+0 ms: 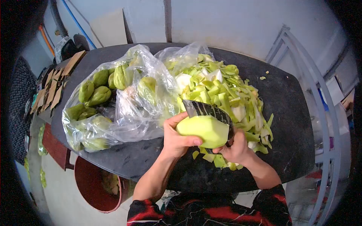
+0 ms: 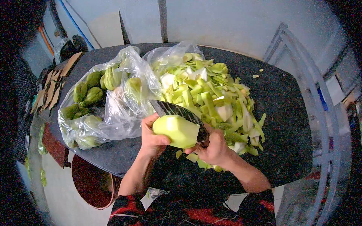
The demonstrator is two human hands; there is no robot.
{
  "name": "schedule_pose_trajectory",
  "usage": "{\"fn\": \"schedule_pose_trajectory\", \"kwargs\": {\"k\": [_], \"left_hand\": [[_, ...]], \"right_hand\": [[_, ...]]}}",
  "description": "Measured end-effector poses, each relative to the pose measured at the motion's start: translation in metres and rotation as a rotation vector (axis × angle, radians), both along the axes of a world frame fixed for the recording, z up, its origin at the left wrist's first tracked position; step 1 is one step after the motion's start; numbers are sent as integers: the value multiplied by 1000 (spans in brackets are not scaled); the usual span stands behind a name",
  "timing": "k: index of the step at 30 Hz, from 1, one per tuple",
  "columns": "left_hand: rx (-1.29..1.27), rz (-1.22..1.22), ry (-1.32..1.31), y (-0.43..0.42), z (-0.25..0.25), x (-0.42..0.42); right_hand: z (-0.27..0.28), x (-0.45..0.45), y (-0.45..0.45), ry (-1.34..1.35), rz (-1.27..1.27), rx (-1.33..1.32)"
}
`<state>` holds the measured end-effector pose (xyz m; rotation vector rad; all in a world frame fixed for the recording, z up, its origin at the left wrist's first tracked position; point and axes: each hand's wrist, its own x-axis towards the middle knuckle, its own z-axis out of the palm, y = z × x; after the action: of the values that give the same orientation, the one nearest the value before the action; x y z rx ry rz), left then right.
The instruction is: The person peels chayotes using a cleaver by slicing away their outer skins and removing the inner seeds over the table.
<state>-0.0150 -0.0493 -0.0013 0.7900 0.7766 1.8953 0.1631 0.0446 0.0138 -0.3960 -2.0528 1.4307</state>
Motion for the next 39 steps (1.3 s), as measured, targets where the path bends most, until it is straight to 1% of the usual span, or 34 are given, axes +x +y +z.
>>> {"fn": "schedule_pose_trajectory", "kwargs": {"k": [1,3,5,6,7,9,11,13,15,17,19,21,22,24,25,26,28,30,31,33,37,39], "left_hand": [[-11,-9,-27,0,1,1],[-21,-9,-51,-1,0,0],[-81,-62,-83,-3,-4,-1],[-77,-60,-79,-1,-6,-2],[-40,-30,-77,-1,-10,-2],[-2,-7,-82,1,-9,4],[17,68,-98,1,1,9],[16,60,-111,3,-4,8],[17,54,-124,2,-5,8],[-67,-27,-118,-1,-2,6],[-52,-40,-133,-1,-3,5],[-41,-61,-155,-3,-2,6],[-54,-51,-108,-5,3,4],[-57,-37,-26,-6,3,3],[-58,-41,-25,-4,1,4],[-35,-12,-40,-3,-1,6],[-6,18,-51,0,-1,9],[46,37,-174,1,0,13],[48,37,-173,0,0,11],[-26,-36,-191,-2,-3,6],[22,-15,-154,-1,-9,6],[114,82,-234,3,-9,12]], "right_hand": [[10,3,-1,-95,-34,72],[17,4,4,-187,-59,145],[18,5,13,-212,78,-121],[31,6,13,-340,74,2],[26,4,12,-337,71,2],[10,-1,9,-77,21,99],[1,-2,7,-49,-6,142],[2,-2,5,-23,-35,176],[14,0,3,-78,11,-54],[23,2,3,-80,13,-24],[28,3,9,-69,5,8],[34,8,14,-179,49,84],[39,9,16,-215,64,113],[54,11,11,-407,52,157],[44,10,12,-406,49,156],[25,10,12,-327,15,172],[14,7,8,-243,-20,194],[13,2,1,-197,-107,290],[18,2,2,-196,-107,291],[32,4,7,-315,-22,242],[28,-2,6,-305,60,186],[9,-12,-7,-19,-165,404]]}}
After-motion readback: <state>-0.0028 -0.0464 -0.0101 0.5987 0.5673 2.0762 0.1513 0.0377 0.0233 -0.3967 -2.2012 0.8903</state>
